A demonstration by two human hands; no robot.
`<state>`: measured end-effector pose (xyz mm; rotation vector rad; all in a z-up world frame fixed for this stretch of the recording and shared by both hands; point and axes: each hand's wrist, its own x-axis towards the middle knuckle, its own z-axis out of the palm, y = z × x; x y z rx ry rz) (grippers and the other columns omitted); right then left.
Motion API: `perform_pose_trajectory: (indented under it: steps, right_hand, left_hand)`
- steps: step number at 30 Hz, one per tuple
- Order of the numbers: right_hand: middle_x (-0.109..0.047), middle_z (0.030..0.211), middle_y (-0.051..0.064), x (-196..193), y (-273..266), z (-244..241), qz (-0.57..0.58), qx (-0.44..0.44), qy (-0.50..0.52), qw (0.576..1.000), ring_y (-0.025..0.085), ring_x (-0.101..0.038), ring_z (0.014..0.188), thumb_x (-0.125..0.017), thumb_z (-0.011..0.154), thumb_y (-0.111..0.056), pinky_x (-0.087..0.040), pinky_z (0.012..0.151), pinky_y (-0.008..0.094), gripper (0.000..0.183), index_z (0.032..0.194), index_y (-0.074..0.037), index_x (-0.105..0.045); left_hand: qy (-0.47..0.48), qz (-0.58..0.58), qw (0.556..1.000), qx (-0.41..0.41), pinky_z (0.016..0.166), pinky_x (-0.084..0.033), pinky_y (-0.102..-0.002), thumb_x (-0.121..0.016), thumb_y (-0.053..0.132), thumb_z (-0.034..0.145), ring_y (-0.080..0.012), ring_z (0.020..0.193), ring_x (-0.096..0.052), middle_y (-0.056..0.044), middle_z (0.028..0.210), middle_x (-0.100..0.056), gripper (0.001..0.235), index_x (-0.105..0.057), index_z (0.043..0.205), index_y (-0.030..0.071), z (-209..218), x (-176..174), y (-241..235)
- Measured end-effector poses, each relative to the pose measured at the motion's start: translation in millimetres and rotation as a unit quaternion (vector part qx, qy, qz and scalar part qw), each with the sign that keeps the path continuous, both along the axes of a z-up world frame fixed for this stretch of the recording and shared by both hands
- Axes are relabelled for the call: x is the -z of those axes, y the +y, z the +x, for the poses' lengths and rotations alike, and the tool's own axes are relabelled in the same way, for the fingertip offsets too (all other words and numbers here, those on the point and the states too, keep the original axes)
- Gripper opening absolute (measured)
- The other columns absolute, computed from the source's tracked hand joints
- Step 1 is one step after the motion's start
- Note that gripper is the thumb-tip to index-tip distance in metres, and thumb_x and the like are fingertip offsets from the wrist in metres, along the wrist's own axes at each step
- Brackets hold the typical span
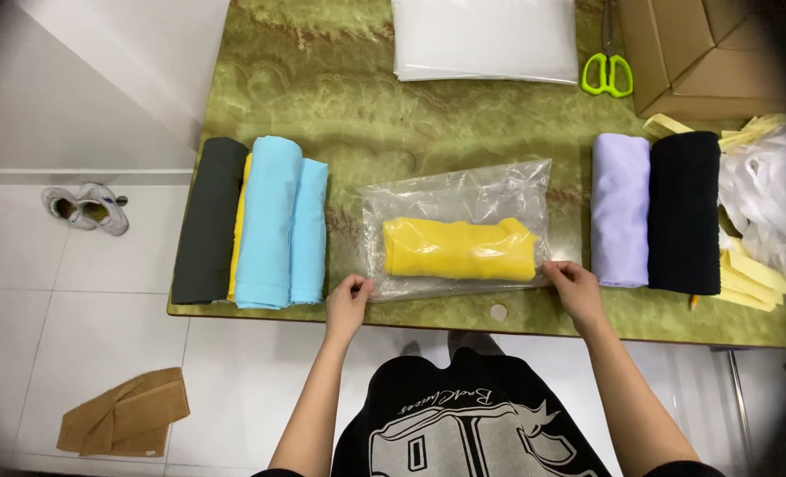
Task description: The person places a rolled yellow fabric into a clear plastic bag, puts the bag into a cardboard box, and ties the box closed with a white ribbon.
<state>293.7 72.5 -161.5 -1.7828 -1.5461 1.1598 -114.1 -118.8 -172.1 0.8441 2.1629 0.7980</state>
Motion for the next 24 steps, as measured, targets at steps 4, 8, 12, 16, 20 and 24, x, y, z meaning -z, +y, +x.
perform_pose_trajectory:
  steps: [4,8,12,16,20,24]
  right_hand:
    - [-0.075,0.085,0.008,15,4,7,-0.012,0.021,0.065,0.998,0.017,-0.066,0.088,-0.082,0.098,-0.033,-0.051,0.083,0.033,0.021,0.101,-0.013,-0.081]
    - [-0.073,0.117,0.007,5,-8,14,-0.002,-0.005,0.136,0.991,0.016,-0.060,0.111,-0.075,0.106,-0.023,-0.046,0.102,0.035,0.014,0.104,-0.009,-0.077]
    - [-0.068,0.139,0.018,-12,-24,13,0.009,-0.023,0.157,0.987,0.025,-0.057,0.129,-0.073,0.107,-0.016,-0.040,0.117,0.043,0.016,0.108,0.000,-0.074]
    - [-0.073,0.114,0.009,-17,-31,10,0.014,-0.009,0.104,0.994,0.017,-0.060,0.105,-0.079,0.105,-0.021,-0.049,0.099,0.036,0.015,0.106,-0.005,-0.078]
    - [-0.075,0.108,0.004,-3,-27,22,-0.002,0.009,0.001,1.000,0.020,-0.066,0.102,-0.077,0.107,-0.038,-0.052,0.089,0.037,0.022,0.111,-0.017,-0.081]
    - [-0.077,0.121,0.013,-6,-34,24,0.008,-0.015,-0.023,1.000,0.030,-0.070,0.116,-0.083,0.101,-0.035,-0.051,0.100,0.046,0.028,0.114,-0.011,-0.083]
  left_hand:
    - [-0.012,0.029,0.999,0.014,0.101,-0.057,-0.052,-0.065,0.041,0.105,-0.0418,0.117,-0.071,-0.014,0.113,-0.080,0.023,-0.075,0.109,0.021,0,-2,-1]
    - [-0.034,0.086,0.996,0.012,0.103,-0.055,-0.054,-0.062,0.029,0.108,-0.0453,0.119,-0.068,-0.020,0.112,-0.077,0.017,-0.071,0.109,0.014,1,3,-6]
    - [-0.048,0.125,0.991,0.031,0.106,-0.051,-0.054,-0.062,0.025,0.108,-0.0453,0.122,-0.066,-0.021,0.116,-0.075,0.019,-0.070,0.107,0.008,-4,17,-18]
    - [-0.063,0.127,0.990,0.021,0.096,-0.056,-0.048,-0.070,0.030,0.105,-0.0377,0.110,-0.072,-0.019,0.108,-0.077,0.019,-0.074,0.108,0.012,-10,34,-14]
    - [-0.113,0.111,0.987,0.002,0.089,-0.059,-0.041,-0.075,0.040,0.101,-0.0222,0.100,-0.076,-0.005,0.100,-0.081,0.024,-0.077,0.109,0.018,-13,41,-8]
    - [-0.119,0.094,0.988,-0.008,0.084,-0.061,-0.037,-0.084,0.038,0.093,-0.0201,0.093,-0.078,-0.005,0.093,-0.083,0.023,-0.081,0.107,0.020,-13,42,-9]
